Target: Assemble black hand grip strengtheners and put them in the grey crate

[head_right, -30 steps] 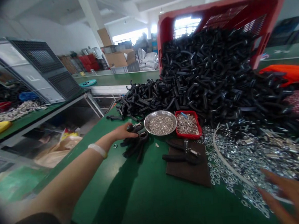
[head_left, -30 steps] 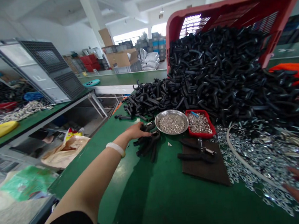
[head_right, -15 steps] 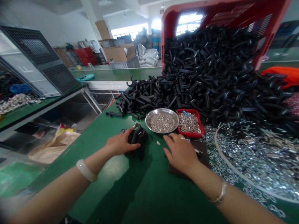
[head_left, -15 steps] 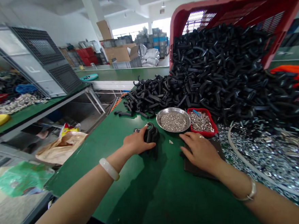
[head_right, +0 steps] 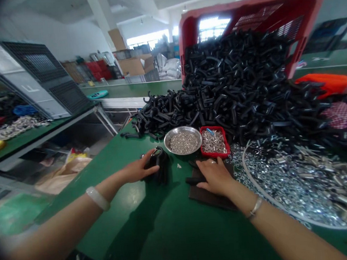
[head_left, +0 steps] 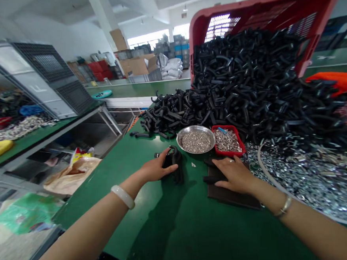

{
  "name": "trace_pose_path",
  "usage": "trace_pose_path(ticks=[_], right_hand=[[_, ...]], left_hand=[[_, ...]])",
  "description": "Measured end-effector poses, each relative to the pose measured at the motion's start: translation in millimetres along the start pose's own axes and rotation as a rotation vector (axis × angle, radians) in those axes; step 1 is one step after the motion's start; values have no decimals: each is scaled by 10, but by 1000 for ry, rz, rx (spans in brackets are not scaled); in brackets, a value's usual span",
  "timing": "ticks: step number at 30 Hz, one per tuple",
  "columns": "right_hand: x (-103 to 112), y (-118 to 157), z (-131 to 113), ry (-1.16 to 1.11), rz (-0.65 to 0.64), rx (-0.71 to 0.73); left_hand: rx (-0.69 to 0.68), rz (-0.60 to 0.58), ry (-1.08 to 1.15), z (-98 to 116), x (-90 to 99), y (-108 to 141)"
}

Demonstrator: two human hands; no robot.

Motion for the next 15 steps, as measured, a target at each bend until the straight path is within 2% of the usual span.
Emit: trace_pose_path(ticks=[3, 5, 7, 10, 11, 13, 15], right_hand=[[159, -36, -35, -76, -16, 108], [326, -59, -144, -128, 37, 228], [521, -162, -345, -116, 114, 389], [748, -515, -703, 27, 172, 628], [787, -665, -800, 78, 170, 687], [810, -951, -935, 156, 132, 772], [771, -1154, -1003, 198, 33, 818]], left_hand=[[15, 105, 260, -171, -31, -2], [43, 168, 457, -258, -97, -5], [4, 158, 636, -285, -174, -5], [-126, 125, 797, -265, -224, 20], [-130, 127, 829, -269, -221, 33], [-72, 141, 890, -310, -198, 59], [-8, 146, 950, -371, -173, 74]])
Point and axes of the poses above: each hand's wrist, its own y-axis away from the middle knuckle, its own x-axis out of the back of the hand, z = x × y, the point moved 2 cm from there along -y, towards the middle knuckle, and after that the axes turned 15 degrees about -z, right-handed, at the moved point
